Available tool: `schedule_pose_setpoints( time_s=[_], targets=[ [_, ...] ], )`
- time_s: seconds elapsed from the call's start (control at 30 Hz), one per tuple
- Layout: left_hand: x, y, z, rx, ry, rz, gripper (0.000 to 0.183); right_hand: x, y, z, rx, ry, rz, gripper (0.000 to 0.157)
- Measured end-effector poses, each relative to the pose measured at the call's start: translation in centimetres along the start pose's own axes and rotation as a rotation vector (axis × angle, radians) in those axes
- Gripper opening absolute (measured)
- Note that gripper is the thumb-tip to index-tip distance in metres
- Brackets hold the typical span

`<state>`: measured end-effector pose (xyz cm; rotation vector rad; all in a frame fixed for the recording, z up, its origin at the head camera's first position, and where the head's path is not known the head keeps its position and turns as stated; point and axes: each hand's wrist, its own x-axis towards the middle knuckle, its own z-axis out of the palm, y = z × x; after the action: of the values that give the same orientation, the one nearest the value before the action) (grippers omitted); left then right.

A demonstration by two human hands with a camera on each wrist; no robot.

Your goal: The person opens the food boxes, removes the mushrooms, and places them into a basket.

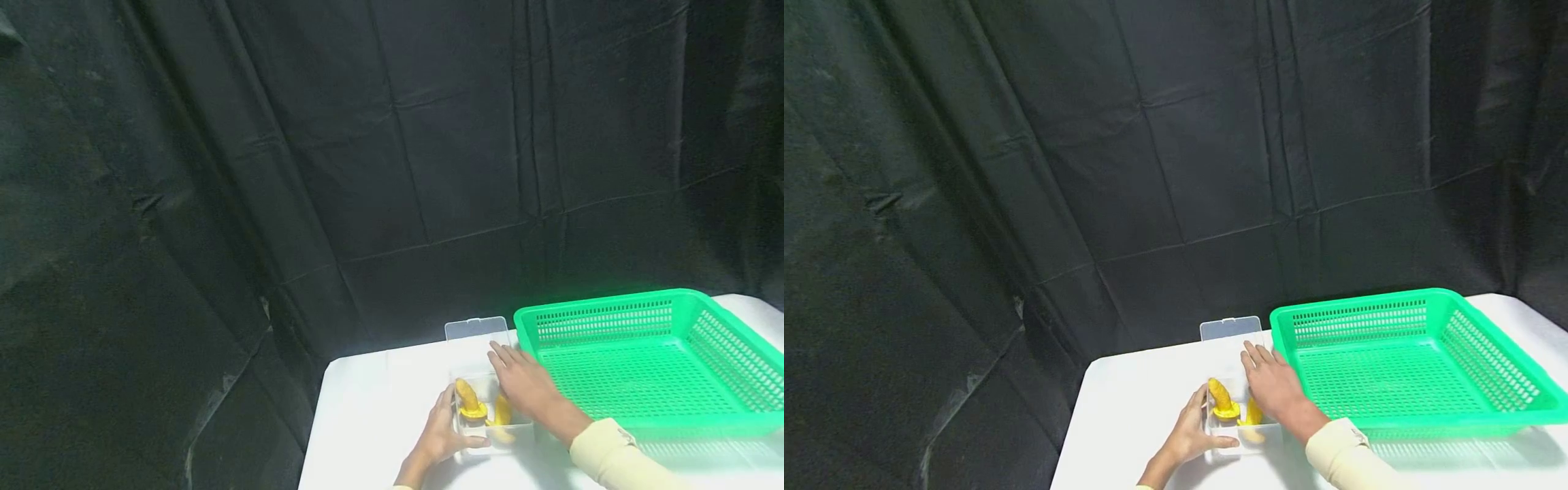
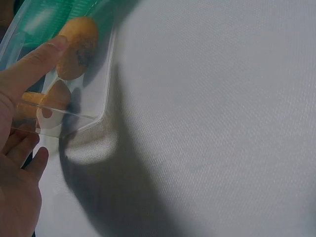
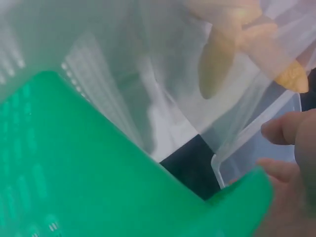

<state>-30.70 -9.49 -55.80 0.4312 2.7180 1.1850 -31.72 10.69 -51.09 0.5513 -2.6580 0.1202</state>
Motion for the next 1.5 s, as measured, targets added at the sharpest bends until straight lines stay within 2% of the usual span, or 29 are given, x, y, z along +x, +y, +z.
schedule_pose_setpoints(
  time_s=[0.13, 0.33, 0.43, 0.67, 0.77, 0.87, 0.93, 1.07, 1.3, 1.5],
  targets=[
    [-0.1, 0.0, 0.0, -0.011, -0.011, -0.022, 0.118, -0.3, 0.0, 0.4, 0.006, -0.047, 0.015, 0.047],
    [-0.1, -0.3, -0.1, -0.034, 0.003, 0.007, 0.14, -0.4, -0.2, 0.5, 0.007, -0.073, 0.013, 0.048],
    [0.2, -0.4, -0.2, -0.006, 0.004, 0.025, 0.142, -0.5, -0.3, 0.5, 0.006, -0.053, -0.008, 0.048],
    [0.6, -0.1, -0.6, 0.126, -0.032, 0.01, 0.128, -0.9, -1.1, 1.0, -0.019, 0.063, -0.11, 0.051],
    [0.6, -0.1, -0.7, 0.131, -0.031, 0.007, 0.126, -1.0, -1.7, 1.1, 0.032, 0.089, -0.135, 0.044],
    [0.5, -0.1, -0.9, 0.129, -0.028, 0.025, 0.126, -0.9, -2.2, 1.1, 0.156, 0.036, -0.082, 0.033],
    [0.4, -0.2, -0.9, 0.123, -0.028, 0.037, 0.126, -0.8, -2.4, 1.1, 0.258, -0.03, -0.03, 0.024],
    [0.5, -0.5, -0.8, 0.113, -0.02, 0.034, 0.125, -0.4, -2.5, 1.2, 0.379, -0.168, 0.064, 0.01],
    [0.4, -0.7, -0.5, 0.103, -0.012, 0.036, 0.122, 0.0, -2.5, 1.7, 0.375, -0.266, 0.115, 0.015],
    [0.2, -0.7, -0.5, 0.11, -0.003, 0.072, 0.12, 0.4, -2.3, 1.4, 0.354, -0.32, 0.037, 0.008]
  ],
)
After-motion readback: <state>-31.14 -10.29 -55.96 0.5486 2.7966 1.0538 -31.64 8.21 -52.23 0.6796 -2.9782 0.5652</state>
